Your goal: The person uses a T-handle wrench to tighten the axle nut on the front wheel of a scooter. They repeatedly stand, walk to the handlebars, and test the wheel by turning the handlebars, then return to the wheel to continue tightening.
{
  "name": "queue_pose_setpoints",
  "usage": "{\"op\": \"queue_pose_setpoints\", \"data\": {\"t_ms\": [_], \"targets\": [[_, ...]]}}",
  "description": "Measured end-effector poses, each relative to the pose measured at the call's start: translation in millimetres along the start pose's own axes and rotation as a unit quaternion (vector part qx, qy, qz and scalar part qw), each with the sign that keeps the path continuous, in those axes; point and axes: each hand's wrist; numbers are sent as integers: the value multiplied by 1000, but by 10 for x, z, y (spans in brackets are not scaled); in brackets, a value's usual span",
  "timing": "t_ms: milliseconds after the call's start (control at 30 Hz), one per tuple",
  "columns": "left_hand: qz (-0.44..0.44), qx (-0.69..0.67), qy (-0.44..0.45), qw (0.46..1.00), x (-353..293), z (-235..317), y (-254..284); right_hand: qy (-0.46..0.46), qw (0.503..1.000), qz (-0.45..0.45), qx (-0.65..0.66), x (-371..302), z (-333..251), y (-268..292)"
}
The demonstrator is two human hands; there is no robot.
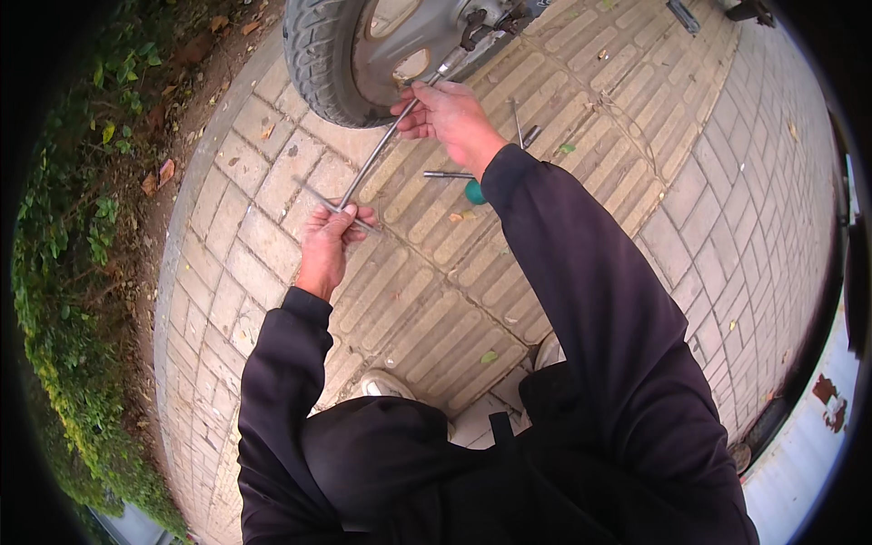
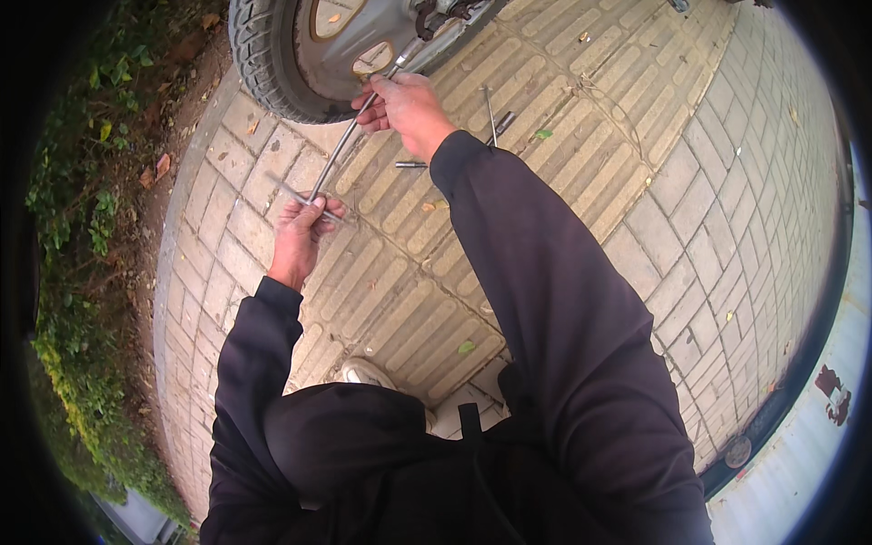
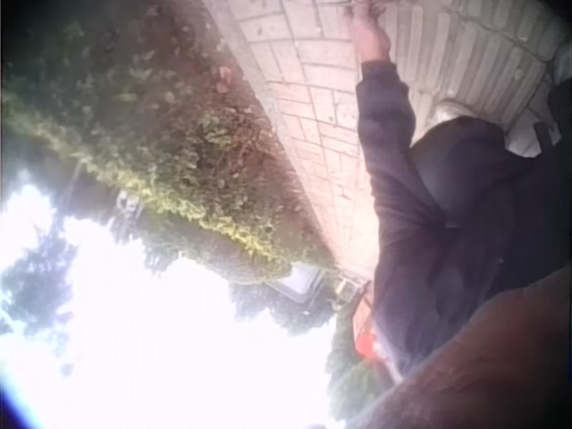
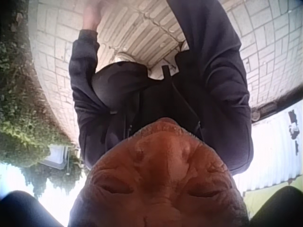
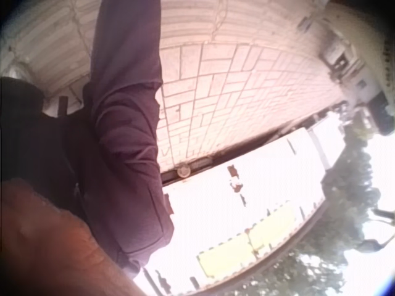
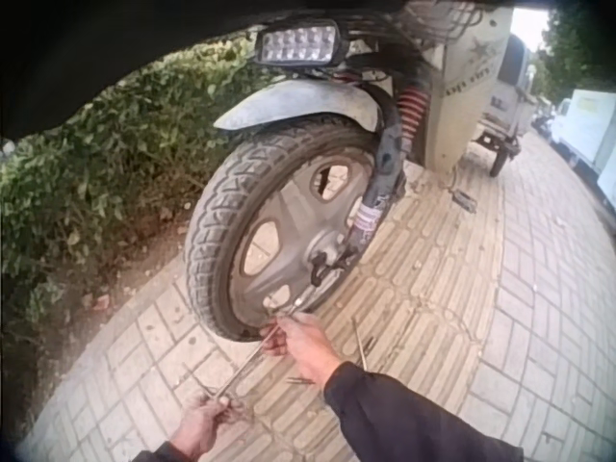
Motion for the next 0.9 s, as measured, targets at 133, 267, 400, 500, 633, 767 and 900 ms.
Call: {"op": "queue_pose_setpoints", "data": {"t_ms": [133, 267, 400, 500, 633, 767, 900], "targets": [[68, 400, -278, 871, -85, 26, -52, 2, 1000, -9, -10, 11, -21, 16], [28, 26, 88, 995, -35, 238, 78, -2, 1000, 4, -25, 3, -16, 52], [-75, -260, 277, 922, 73, 152, 89, 3, 1000, 5, -20, 3, -1, 51], [-49, -33, 29, 998, 65, -1, 1, 9, 1000, -3, 0, 12, -5, 34], [56, 432, -302, 848, -59, 20, -49, 4, 1000, -1, 9, 20, -22, 28], [60, 120, 44, 990, -10, 196, 60, 5, 1000, 12, -8, 26, -20, 39], [-52, -223, 223, 948, 80, 146, 104, 7, 1000, 12, 1, 26, -5, 51]]}}
Point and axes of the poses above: each hand's wrist, its own x-axis towards the middle knuckle, its own y-axis out of the back of the hand, z = x × y, and after that the axes turned 4 degrees about -y, right-handed
